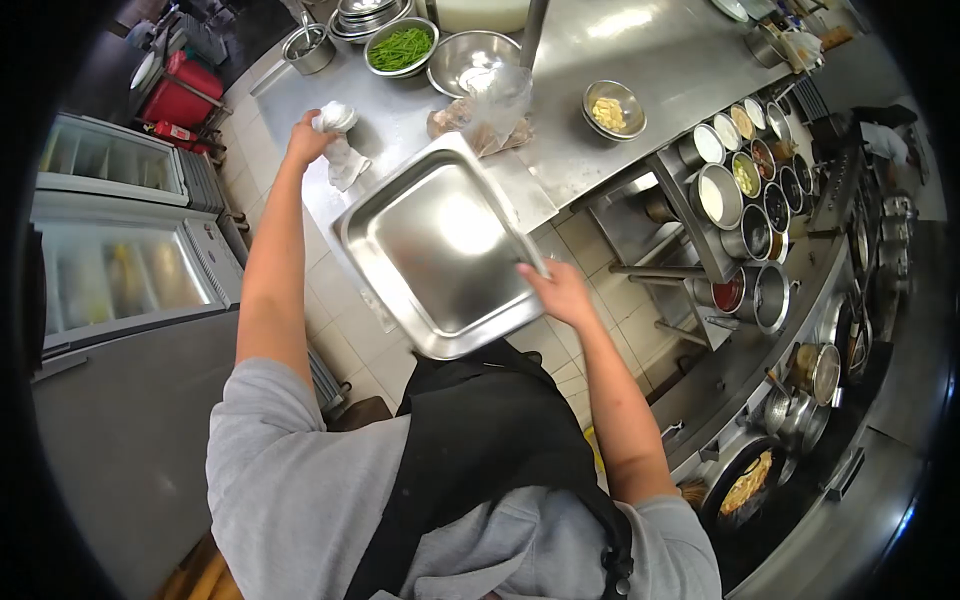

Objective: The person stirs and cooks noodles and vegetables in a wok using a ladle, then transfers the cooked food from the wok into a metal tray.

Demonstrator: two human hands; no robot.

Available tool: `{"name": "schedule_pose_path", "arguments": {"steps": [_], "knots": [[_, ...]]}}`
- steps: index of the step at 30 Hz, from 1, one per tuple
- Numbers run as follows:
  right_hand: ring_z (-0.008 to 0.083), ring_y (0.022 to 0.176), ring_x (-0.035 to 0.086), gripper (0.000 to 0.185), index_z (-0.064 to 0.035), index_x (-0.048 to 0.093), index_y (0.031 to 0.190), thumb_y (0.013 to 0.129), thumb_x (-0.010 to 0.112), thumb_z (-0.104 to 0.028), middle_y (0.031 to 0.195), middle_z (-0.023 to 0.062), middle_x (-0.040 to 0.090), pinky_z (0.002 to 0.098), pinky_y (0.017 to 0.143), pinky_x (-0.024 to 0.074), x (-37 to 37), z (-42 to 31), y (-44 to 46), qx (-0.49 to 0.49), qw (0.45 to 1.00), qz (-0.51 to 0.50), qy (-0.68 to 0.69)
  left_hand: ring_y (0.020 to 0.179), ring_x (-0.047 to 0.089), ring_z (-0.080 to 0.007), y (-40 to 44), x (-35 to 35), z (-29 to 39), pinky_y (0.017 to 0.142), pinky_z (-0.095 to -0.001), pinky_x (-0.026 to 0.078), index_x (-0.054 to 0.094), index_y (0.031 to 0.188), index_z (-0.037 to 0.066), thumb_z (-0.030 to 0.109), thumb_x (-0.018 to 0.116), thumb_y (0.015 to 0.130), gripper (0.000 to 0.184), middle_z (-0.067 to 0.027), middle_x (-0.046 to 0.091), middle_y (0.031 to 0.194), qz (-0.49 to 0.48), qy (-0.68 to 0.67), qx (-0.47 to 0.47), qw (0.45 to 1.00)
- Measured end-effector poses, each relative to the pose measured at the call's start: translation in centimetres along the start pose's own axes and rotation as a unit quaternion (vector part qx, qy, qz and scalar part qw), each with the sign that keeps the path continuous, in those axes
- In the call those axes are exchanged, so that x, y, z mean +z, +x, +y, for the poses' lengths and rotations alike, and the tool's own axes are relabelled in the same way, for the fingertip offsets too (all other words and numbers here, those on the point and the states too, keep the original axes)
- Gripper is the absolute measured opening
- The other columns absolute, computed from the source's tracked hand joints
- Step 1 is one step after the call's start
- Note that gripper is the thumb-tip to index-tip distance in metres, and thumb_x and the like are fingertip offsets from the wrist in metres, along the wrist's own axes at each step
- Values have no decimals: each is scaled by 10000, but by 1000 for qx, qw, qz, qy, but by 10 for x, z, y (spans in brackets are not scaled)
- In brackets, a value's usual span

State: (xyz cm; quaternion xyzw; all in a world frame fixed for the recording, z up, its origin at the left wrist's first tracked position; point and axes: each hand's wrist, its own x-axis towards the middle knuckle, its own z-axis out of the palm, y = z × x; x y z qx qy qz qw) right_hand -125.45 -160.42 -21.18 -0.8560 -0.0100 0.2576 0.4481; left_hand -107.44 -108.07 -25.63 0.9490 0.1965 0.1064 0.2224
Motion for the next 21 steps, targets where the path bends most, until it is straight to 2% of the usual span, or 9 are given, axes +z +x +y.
{"name": "schedule_pose_path", "arguments": {"steps": [5, 8, 9, 10, 11, 14, 15, 17, 21], "knots": [[328, 732, 659, 489, 16, 681, 924, 908, 588, -464, 737, 215, 648, 417, 695, 498, 76, -43, 43, -31, 997, -68, -5, 1068, 615, -364, -34, -27, -30, 931, -401, 457, 635, 1149, -16, 525, 620, 851, 618, -260, 645, 1124, -137, -145, -43, 979], [374, 804, 656, 532, 29, 688, 925, 899, 584, -492, 780, 257, 652, 431, 738, 497, 113, -36, 68, -3, 996, -74, -45, 1097, 595, -374, -131, -55, -50, 924, -427, 448, 569, 1219, -58, 640, 528, 873, 780, -286, 635, 1123, -32, -99, -133, 986], [420, 803, 645, 560, 35, 690, 905, 901, 567, -511, 770, 269, 649, 467, 746, 500, 122, -34, 73, -2, 997, -61, -37, 1000, 647, -346, -162, -44, -77, 838, -396, 499, 514, 1280, -64, 710, 496, 850, 886, -269, 647, 1074, -19, -91, -194, 977], [420, 803, 645, 560, 35, 690, 905, 901, 567, -511, 770, 269, 649, 467, 746, 500, 123, -31, 77, 1, 998, -57, -32, 766, 690, -279, -191, -50, -77, 641, -335, 533, 483, 1306, -70, 762, 475, 824, 962, -228, 649, 993, -133, -163, -291, 933], [434, 780, 640, 578, 44, 688, 893, 905, 556, -518, 743, 265, 645, 479, 743, 501, 124, -31, 81, -28, 998, -33, -36, 529, 628, -207, -221, -48, -67, 475, -296, 509, 481, 1300, -67, 770, 479, 815, 967, -191, 635, 923, -165, -179, -341, 908], [413, 708, 660, 591, 29, 701, 876, 927, 509, -527, 697, 249, 650, 476, 709, 533, 106, -55, 79, -37, 997, 17, -68, 454, 565, -179, -276, -47, -15, 402, -305, 512, 510, 1146, -84, 396, 612, 927, 537, -152, 616, 819, -186, -318, -335, 867], [407, 727, 661, 575, 9, 706, 868, 936, 491, -520, 727, 242, 660, 476, 709, 529, 98, -62, 76, -28, 991, 32, -126, 454, 565, -179, -276, -39, -21, 402, -305, 512, 510, 1146, -84, 396, 612, 927, 537, -152, 616, 819, -191, -316, -328, 870], [387, 781, 667, 499, -22, 705, 868, 959, 453, -443, 802, 215, 681, 476, 717, 526, 68, -81, 65, -17, 970, 11, -241, 451, 564, -181, -275, -19, -29, 370, -297, 490, 513, 1043, -75, 158, 581, 942, 263, -137, 608, 799, -177, -350, -266, 881], [353, 766, 666, 306, -66, 678, 856, 918, 492, -301, 832, 163, 665, 467, 642, 538, 45, -51, 77, -133, 944, 134, -270, 497, 593, -208, -253, -26, -15, 363, -316, 491, 506, 996, -74, 94, 553, 925, 188, -153, 614, 822, -199, -314, -240, 897]]}}
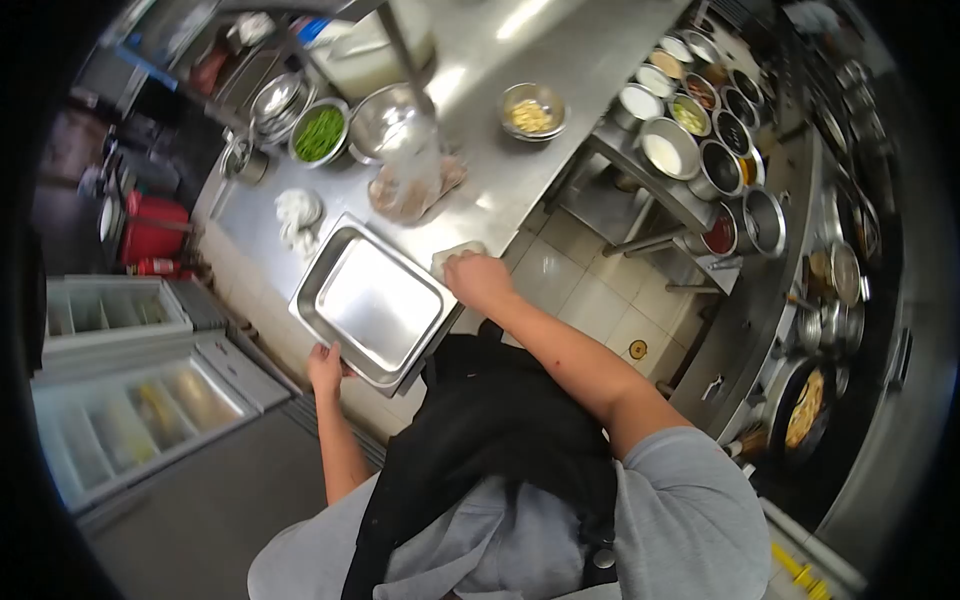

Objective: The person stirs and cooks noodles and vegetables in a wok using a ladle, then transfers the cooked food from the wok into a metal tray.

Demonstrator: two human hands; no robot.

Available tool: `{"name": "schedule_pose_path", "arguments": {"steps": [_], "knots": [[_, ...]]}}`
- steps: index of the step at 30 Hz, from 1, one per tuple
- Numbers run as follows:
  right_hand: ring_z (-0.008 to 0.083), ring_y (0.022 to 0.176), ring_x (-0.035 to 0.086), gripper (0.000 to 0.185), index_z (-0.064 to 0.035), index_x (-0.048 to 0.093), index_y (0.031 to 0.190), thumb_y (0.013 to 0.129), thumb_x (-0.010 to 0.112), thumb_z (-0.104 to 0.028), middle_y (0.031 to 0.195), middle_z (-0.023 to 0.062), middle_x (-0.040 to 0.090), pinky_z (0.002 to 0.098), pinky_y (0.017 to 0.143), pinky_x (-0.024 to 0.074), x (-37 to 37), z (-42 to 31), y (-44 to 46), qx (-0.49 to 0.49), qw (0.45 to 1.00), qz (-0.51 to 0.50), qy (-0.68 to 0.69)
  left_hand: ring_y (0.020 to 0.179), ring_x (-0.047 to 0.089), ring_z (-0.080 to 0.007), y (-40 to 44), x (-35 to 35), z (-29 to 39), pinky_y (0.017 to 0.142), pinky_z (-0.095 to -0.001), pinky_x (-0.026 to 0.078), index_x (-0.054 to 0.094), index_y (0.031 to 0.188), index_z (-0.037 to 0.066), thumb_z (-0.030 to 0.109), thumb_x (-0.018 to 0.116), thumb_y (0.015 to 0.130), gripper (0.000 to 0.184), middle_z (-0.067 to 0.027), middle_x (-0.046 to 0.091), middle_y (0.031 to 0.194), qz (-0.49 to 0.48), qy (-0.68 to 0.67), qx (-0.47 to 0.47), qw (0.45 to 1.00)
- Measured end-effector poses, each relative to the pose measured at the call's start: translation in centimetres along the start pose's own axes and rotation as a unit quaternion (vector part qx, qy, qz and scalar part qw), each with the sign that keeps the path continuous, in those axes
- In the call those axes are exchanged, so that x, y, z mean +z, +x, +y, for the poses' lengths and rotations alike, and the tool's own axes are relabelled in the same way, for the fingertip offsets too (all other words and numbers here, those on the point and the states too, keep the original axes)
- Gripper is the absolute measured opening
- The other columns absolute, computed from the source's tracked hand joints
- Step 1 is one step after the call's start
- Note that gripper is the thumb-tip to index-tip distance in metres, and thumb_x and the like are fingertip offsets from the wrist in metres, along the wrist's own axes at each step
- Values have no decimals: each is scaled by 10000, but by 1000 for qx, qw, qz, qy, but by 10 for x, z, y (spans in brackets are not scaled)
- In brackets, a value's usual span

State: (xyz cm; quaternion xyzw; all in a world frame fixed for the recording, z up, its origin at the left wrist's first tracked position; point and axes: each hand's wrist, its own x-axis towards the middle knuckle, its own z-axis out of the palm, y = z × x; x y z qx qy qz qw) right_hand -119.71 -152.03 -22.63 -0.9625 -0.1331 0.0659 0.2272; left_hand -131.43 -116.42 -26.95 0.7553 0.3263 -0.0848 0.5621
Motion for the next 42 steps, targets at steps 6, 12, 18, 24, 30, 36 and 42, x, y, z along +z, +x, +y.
{"name": "schedule_pose_path", "arguments": {"steps": [6, 12, 18, 24, 30, 36, 42], "knots": [[358, 744, 642, 165, -86, 648, 761, 832, 572, -215, 814, 159, 654, 467, 619, 506, 19, 12, -4, -81, 971, -45, 219, 697, 660, -284, -24, -43, 57, 721, -385, 554, 522, 1276, -47, 445, 617, 914, 618, -211, 657, 845, 228, 343, 89, 907], [384, 759, 635, 241, -48, 696, 798, 802, 574, -257, 776, 177, 666, 481, 684, 497, 7, 150, -96, -11, 970, 40, 238, 633, 635, -179, -54, 167, 200, 642, -291, 535, 549, 1220, -32, 248, 548, 985, 365, -93, 605, 723, -266, 129, 225, 928], [380, 762, 639, 332, -23, 681, 811, 849, 544, -322, 817, 188, 674, 478, 694, 500, 11, 340, -296, 328, 908, 116, 233, 968, 630, -183, -130, 420, 186, 804, -301, 527, 581, 1219, -2, 229, 640, 940, 367, -102, 643, 1110, -567, 251, 221, 753], [274, 529, 629, 412, -35, 676, 729, 892, 529, -385, 542, 119, 614, 429, 580, 506, -24, 455, -430, 575, 708, 180, 369, 923, 682, -195, -231, 581, 190, 805, -309, 517, 597, 1180, -23, 240, 653, 922, 372, -141, 687, 1076, -645, 393, 327, 568], [162, 471, 511, 403, -62, 602, 779, 920, 582, -439, 576, 20, 527, 306, 496, 462, -91, 572, -392, 483, 558, 334, 586, 928, 687, -200, -255, 672, 188, 802, -319, 521, 625, 1134, -32, 234, 654, 918, 344, -163, 702, 1017, -645, 378, 378, 547], [112, 590, 485, 297, -97, 583, 974, 894, 644, -377, 710, 6, 488, 262, 480, 423, -139, 689, -331, 423, 383, 465, 677, 823, 637, -143, -205, 713, 193, 764, -276, 503, 641, 1118, -20, 220, 645, 931, 304, -92, 687, 911, -626, 353, 313, 621], [164, 734, 530, 334, -160, 618, 1070, 833, 651, -392, 805, 65, 528, 326, 606, 444, -76, 876, -338, 318, 404, 384, 767, 734, 652, -139, -98, 675, 160, 641, -294, 509, 663, 974, -32, 294, 611, 939, 332, -104, 689, 819, -442, 276, 194, 831]]}}
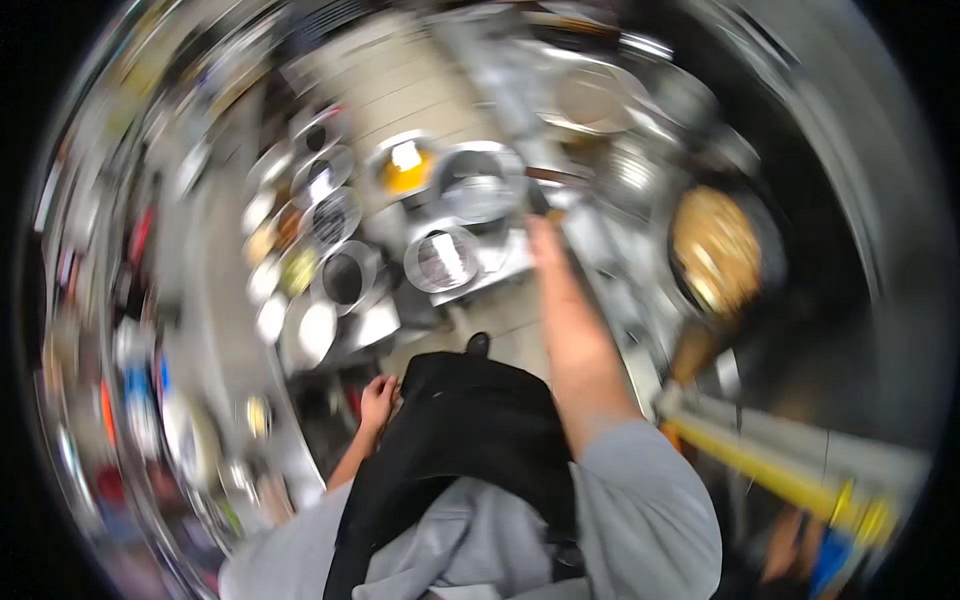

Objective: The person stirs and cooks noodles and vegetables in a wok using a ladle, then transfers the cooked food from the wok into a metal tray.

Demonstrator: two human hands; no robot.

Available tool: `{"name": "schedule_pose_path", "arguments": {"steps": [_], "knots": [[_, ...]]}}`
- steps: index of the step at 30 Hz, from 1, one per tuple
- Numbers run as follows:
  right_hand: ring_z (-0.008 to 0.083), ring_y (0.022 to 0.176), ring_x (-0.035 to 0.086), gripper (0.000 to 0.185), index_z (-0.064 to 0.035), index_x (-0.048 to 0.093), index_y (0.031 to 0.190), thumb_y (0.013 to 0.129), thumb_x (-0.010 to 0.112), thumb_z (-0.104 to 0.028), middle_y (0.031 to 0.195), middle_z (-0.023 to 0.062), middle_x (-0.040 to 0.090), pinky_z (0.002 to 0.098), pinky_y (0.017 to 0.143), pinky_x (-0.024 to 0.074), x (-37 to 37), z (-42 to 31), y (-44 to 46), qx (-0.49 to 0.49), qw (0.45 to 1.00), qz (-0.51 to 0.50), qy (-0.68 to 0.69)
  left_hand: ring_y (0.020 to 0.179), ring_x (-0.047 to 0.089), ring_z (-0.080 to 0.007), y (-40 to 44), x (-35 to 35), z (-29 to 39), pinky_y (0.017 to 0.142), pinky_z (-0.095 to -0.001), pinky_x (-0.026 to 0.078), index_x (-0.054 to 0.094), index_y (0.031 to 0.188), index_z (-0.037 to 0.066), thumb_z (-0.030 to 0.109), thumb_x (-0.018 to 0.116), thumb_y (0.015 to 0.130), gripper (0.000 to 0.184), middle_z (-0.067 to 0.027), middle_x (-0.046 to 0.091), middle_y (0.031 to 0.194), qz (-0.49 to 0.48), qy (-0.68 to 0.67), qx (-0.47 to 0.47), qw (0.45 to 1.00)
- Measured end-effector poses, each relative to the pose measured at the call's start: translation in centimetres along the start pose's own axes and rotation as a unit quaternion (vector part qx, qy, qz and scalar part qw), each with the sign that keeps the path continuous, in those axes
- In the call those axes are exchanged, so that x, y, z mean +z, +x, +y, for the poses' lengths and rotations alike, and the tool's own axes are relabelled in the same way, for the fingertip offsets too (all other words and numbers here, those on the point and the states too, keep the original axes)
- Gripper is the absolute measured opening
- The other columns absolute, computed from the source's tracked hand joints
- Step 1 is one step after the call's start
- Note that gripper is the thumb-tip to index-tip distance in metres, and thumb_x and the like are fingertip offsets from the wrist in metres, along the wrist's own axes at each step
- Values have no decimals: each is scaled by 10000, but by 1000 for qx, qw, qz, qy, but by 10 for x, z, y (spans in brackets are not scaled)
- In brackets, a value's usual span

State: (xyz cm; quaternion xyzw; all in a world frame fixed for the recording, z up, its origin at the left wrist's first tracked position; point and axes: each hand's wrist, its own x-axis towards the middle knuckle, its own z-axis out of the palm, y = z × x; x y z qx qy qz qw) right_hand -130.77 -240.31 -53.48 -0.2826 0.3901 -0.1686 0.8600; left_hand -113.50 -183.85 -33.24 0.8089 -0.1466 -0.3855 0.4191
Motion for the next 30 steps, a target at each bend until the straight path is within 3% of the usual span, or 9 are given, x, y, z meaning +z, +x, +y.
{"name": "schedule_pose_path", "arguments": {"steps": [3, 5, 9, 15, 17, 21, 23, 27, 30], "knots": [[368, 870, 593, 662, 86, 474, 1250, 888, 551, -463, 1130, 258, 583, 434, 772, 540, 65, -31, -55, -113, 974, 108, -162, 676, 670, -216, -38, -38, -55, 628, -342, 503, 671, 880, -21, 389, 595, 924, 419, -145, 675, 725, 165, 23, -66, 984], [280, 667, 575, 556, 91, 509, 1036, 919, 486, -452, 793, 166, 586, 420, 684, 537, 73, -66, -44, 7, 974, 190, 122, 669, 665, -277, -72, -55, -68, 635, -390, 495, 661, 831, -19, 414, 578, 923, 451, -162, 656, 698, 352, 106, -94, 925], [142, 361, 260, 418, -175, 269, 613, 897, 563, -264, 508, -3, 293, 311, 344, 206, 107, -95, -92, -177, 903, 388, 53, 656, 583, -332, -116, -97, -116, 668, -432, 469, 588, 752, -4, 336, 629, 896, 372, -155, 599, 676, 677, -3, -142, 722], [149, 356, 273, 505, -181, 259, 591, 911, 618, -336, 484, 0, 306, 309, 326, 211, 111, -98, -142, -220, 932, 287, 30, 883, 560, -367, -162, -164, -157, 761, -476, 452, 537, 936, -34, 292, 628, 887, 342, -223, 583, 915, 747, 47, -244, 616], [150, 358, 273, 511, -177, 271, 590, 913, 628, -351, 484, -2, 304, 311, 327, 212, 112, -93, -160, -228, 913, 339, -9, 1013, 580, -425, -169, -177, -155, 888, -486, 464, 493, 1089, -112, 379, 630, 882, 550, -290, 599, 1019, 790, -243, -391, 404], [141, 367, 283, 428, -128, 411, 629, 916, 654, -332, 512, -20, 312, 290, 335, 258, 123, -82, -220, -306, 873, 375, -67, 1056, 612, -379, -210, -173, -203, 940, -428, 487, 459, 1191, -120, 629, 640, 793, 867, -255, 598, 1177, 793, -441, -319, 276], [87, 370, 284, 312, -111, 464, 761, 914, 664, -296, 505, -53, 282, 249, 320, 238, 132, -84, -254, -349, 873, 333, -71, 1061, 617, -301, -221, -188, -247, 918, -421, 486, 572, 1122, -21, 663, 615, 783, 765, -180, 632, 1138, 707, -423, -340, 453], [59, 416, 304, 191, -193, 485, 824, 942, 589, -302, 616, -73, 367, 218, 339, 233, 80, -72, -291, -172, 972, 33, 160, 1047, 617, -290, -165, -210, -220, 907, -417, 487, 583, 1129, -2, 602, 605, 810, 684, -163, 635, 1130, 634, -452, -228, 584], [88, 406, 389, 235, -177, 458, 784, 912, 595, -319, 564, -37, 442, 245, 377, 297, 82, -86, -310, -195, 965, 134, 117, 1036, 616, -281, -110, -202, -189, 898, -414, 488, 591, 1135, 12, 557, 598, 831, 624, -151, 638, 1124, 550, -453, -178, 678]]}}
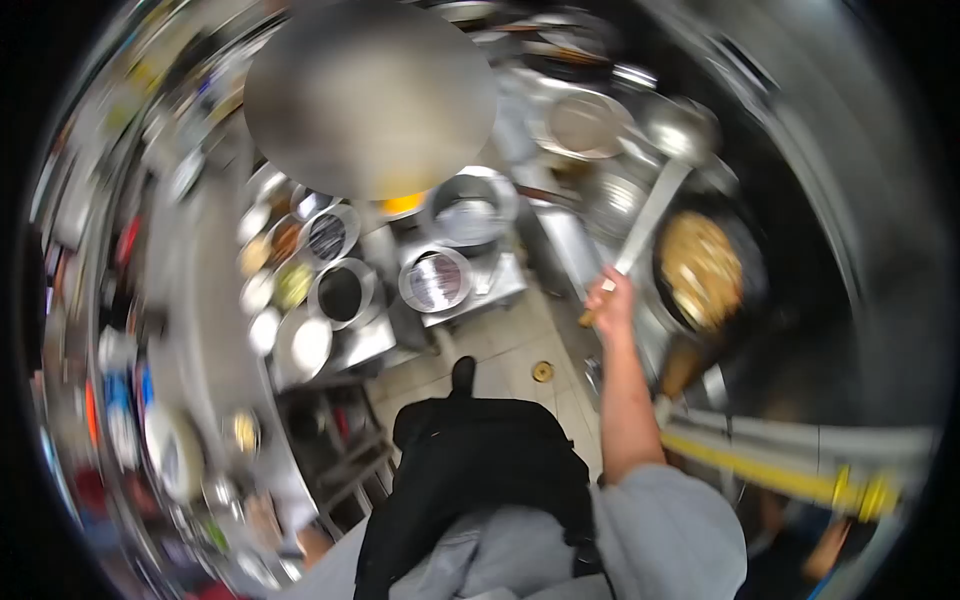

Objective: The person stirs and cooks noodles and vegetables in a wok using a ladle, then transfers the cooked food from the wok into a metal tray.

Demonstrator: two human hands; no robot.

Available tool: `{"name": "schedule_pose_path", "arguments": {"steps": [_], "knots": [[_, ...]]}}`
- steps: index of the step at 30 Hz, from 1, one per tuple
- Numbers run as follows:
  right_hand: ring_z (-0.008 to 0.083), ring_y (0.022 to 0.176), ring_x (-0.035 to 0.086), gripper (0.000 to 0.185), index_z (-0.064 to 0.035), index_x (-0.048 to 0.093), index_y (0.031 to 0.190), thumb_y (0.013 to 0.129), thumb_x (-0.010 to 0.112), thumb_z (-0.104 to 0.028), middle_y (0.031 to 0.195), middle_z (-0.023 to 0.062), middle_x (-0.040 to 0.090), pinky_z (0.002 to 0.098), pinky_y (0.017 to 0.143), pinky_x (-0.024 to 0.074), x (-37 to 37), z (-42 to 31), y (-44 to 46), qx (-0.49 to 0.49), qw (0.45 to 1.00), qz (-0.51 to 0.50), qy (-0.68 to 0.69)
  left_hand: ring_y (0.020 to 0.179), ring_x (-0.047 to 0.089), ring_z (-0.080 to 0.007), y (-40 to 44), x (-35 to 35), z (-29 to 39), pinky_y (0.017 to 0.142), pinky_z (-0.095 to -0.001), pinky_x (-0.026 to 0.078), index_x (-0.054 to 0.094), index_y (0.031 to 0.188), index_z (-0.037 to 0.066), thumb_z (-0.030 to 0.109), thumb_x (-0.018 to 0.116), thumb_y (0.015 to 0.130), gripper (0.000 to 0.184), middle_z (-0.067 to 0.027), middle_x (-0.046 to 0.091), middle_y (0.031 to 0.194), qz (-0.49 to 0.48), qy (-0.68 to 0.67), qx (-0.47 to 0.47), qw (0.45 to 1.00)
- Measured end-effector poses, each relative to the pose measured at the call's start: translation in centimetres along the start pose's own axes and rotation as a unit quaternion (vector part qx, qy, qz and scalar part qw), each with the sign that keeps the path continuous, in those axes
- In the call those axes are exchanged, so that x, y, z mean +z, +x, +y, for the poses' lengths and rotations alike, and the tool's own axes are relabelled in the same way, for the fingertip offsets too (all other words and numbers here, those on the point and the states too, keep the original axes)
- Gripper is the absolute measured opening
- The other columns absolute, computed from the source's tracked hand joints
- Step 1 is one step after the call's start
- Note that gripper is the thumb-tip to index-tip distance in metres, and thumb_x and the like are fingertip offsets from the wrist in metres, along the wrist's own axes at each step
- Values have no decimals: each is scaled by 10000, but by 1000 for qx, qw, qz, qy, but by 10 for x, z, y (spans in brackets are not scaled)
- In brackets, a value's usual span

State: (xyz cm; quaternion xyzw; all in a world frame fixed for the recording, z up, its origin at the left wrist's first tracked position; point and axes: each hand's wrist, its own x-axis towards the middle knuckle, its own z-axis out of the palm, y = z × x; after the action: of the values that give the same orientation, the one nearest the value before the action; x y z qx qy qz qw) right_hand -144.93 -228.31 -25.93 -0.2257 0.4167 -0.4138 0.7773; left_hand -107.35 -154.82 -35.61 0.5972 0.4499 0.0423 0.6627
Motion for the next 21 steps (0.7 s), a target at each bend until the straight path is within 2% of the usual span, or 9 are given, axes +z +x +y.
{"name": "schedule_pose_path", "arguments": {"steps": [1, 4, 7, 10, 12, 13, 15, 19, 21], "knots": [[89, 366, 366, 239, -167, 469, 799, 918, 597, -330, 545, -26, 432, 247, 324, 274, 7, -14, -20, -72, 995, 5, -67, 1033, 616, -278, -11, 19, -4, 895, -413, 489, 593, 1136, 17, 541, 595, 838, 604, -147, 639, 1122, -41, 19, 1, 999], [89, 313, 327, 313, -130, 454, 837, 954, 554, -402, 500, -21, 386, 254, 283, 279, -3, -37, -68, -92, 986, 115, -72, 1022, 616, -270, -54, 61, -26, 886, -410, 490, 601, 1142, 31, 496, 588, 859, 545, -134, 642, 1116, -169, 70, -3, 983], [89, 347, 378, 180, -121, 494, 882, 965, 559, -267, 553, -10, 445, 249, 318, 335, -76, -51, -101, -178, 967, 136, -121, 1012, 615, -261, -103, 68, -45, 877, -406, 491, 609, 1147, 45, 450, 580, 880, 487, -122, 645, 1110, -290, 113, -24, 950], [63, 432, 452, 31, -116, 533, 912, 936, 552, -119, 583, -11, 471, 256, 336, 354, -139, -94, -128, -229, 911, 244, -242, 1001, 615, -252, -141, 61, -39, 868, -403, 492, 617, 1153, 59, 404, 573, 901, 430, -109, 647, 1104, -453, 159, -84, 873], [467, 838, 620, 247, -6, 539, 956, 875, 598, -231, 847, 270, 640, 509, 745, 485, -178, -130, -134, -256, 702, 411, -523, 958, 616, -217, -223, 95, -31, 812, -360, 507, 578, 1192, 56, 376, 560, 905, 430, -101, 645, 1059, -553, 234, -106, 792], [488, 905, 604, 259, -15, 558, 1037, 900, 565, -234, 887, 295, 644, 533, 789, 482, -195, -142, -134, -271, 681, 423, -533, 918, 617, -184, -280, 118, -27, 758, -317, 522, 535, 1229, 48, 364, 550, 903, 453, -96, 642, 1016, -601, 276, -110, 742], [495, 947, 601, 313, -12, 549, 1124, 918, 547, -248, 931, 317, 639, 530, 828, 490, -217, -157, -123, -223, 656, 469, -548, 928, 616, -198, -348, 164, -42, 757, -334, 524, 510, 1244, 35, 292, 601, 887, 449, -97, 626, 1028, -653, 306, -97, 686], [504, 985, 594, 410, 21, 539, 1210, 925, 554, -273, 982, 347, 629, 522, 896, 485, -226, -177, -95, -140, 662, 495, -545, 908, 620, -218, -436, 250, -107, 742, -357, 528, 496, 1235, 20, 145, 654, 852, 433, -91, 611, 1033, -760, 353, -78, 541], [464, 913, 641, 395, 2, 552, 1220, 927, 551, -263, 968, 315, 647, 499, 825, 530, -228, -176, -65, -104, 657, 506, -549, 860, 627, -211, -498, 272, -128, 715, -354, 534, 510, 1206, 12, 94, 654, 812, 428, -90, 609, 1006, -772, 366, -90, 512]]}}
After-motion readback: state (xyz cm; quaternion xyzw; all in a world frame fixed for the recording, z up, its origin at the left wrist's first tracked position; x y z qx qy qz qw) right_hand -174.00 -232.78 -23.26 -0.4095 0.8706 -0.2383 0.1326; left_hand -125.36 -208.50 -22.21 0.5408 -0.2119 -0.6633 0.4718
